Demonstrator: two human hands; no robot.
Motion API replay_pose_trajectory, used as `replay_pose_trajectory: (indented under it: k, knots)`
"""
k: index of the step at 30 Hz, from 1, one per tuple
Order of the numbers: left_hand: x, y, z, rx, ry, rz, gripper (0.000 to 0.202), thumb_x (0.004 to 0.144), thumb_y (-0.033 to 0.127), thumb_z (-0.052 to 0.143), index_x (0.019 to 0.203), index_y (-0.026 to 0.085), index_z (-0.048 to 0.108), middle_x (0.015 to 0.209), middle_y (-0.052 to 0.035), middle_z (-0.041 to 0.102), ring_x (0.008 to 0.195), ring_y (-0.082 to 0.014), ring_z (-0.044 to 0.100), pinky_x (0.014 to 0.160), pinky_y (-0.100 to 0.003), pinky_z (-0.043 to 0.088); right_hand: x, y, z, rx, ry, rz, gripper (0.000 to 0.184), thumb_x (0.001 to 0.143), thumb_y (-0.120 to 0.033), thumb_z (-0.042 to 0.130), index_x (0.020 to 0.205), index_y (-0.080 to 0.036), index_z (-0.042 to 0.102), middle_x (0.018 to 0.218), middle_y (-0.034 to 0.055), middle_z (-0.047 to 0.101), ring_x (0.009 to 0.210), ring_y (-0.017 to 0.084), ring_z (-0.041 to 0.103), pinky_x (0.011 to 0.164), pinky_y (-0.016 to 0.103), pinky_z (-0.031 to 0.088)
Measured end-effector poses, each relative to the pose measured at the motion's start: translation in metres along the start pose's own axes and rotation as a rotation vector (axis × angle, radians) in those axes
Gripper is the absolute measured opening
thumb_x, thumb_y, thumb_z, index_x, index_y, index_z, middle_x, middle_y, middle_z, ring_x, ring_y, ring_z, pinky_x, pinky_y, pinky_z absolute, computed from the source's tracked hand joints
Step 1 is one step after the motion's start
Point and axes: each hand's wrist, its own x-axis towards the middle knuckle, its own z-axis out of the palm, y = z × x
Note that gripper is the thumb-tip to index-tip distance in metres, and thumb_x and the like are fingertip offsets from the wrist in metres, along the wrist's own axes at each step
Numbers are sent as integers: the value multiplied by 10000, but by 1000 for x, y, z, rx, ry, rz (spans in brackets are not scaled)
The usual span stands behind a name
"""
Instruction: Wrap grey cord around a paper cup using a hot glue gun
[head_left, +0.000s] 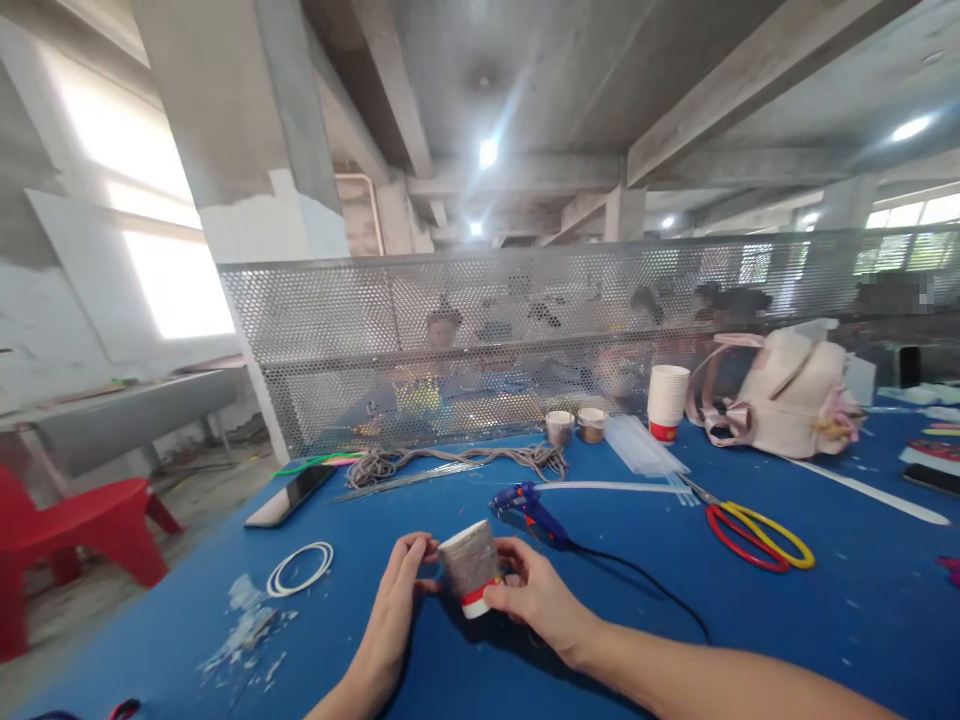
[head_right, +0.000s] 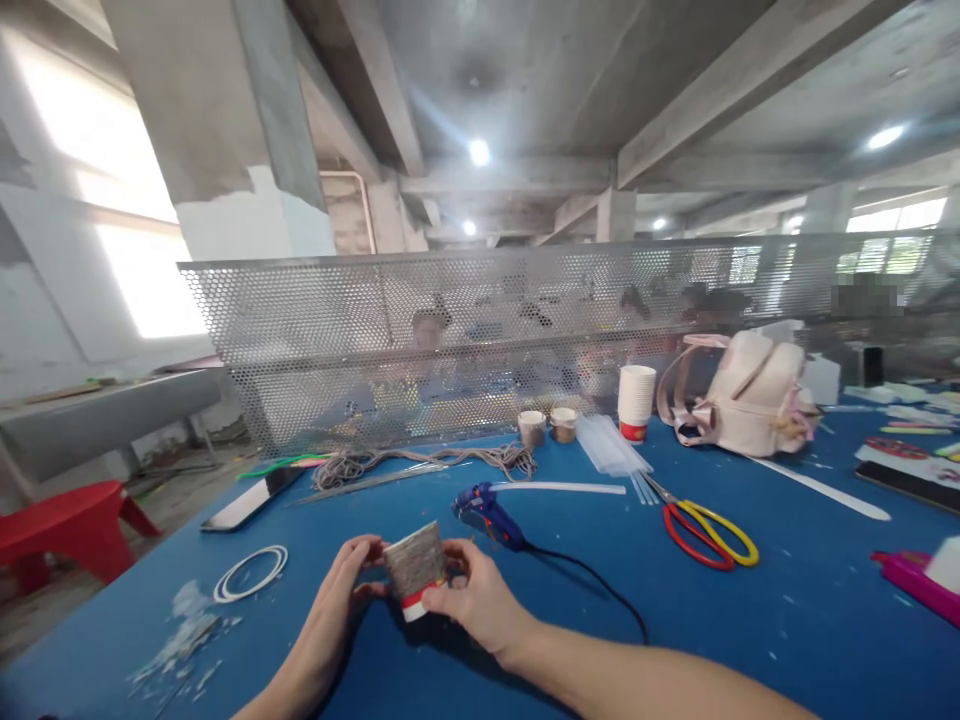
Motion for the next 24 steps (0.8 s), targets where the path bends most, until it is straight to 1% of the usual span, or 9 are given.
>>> replay_pose_trajectory:
  k: [4, 6, 9, 12, 16, 21, 24]
  knots:
    - [4, 0, -4, -4, -62, -38, 477, 698, 653, 588, 847, 202, 626, 949, -67, 606, 949, -250, 555, 623, -293, 524, 1, -2, -1, -28, 5, 17, 571, 548, -345, 801, 1039, -182, 560, 1034, 46, 614, 539, 57, 445, 515, 224, 336]
    - [5, -1, -5, -15, -75, -43, 502, 663, 674, 612, 836, 204, 630, 944, -61, 604, 937, -251, 555, 614, -295, 531, 0, -4, -1, -24, 8, 23, 574, 543, -344, 804, 1036, -183, 558, 1023, 41, 619, 535, 53, 441, 503, 216, 319]
    - [7, -3, -5, -56, -73, -50, 497, 646, 659, 646, 836, 200, 643, 937, -58, 614, 908, -245, 561, 599, -295, 539, 1, -5, 0, -13, 17, 28, 581, 530, -333, 805, 1029, -175, 552, 1010, 40, 618, 519, 44, 436, 484, 211, 301]
    - [12, -6, -5, -119, -50, -88, 482, 626, 625, 683, 834, 192, 649, 916, -60, 626, 860, -238, 577, 582, -304, 549, 2, -4, -1, -12, 31, 47, 592, 510, -324, 814, 1021, -180, 551, 1010, 35, 614, 501, 33, 421, 470, 209, 298]
    - [18, -11, -7, -153, -21, -142, 515, 556, 622, 723, 808, 179, 648, 864, -53, 629, 795, -232, 590, 532, -307, 550, 2, -2, -2, 0, 44, 66, 626, 483, -341, 844, 1016, -187, 555, 1019, 31, 614, 513, 37, 441, 466, 205, 314]
    - [18, -16, -10, -119, -57, -144, 531, 577, 639, 711, 839, 180, 664, 900, -62, 648, 847, -250, 594, 565, -318, 569, -1, -1, -3, 24, 48, 71, 624, 501, -322, 844, 1039, -189, 557, 1041, 31, 604, 527, 35, 455, 489, 209, 331]
    - [16, -17, -10, -101, -42, -136, 522, 583, 659, 698, 840, 205, 669, 908, -56, 655, 863, -257, 594, 544, -304, 561, -3, -2, -3, 42, 49, 87, 618, 497, -319, 841, 1028, -193, 551, 1048, 33, 599, 533, 41, 459, 488, 212, 324]
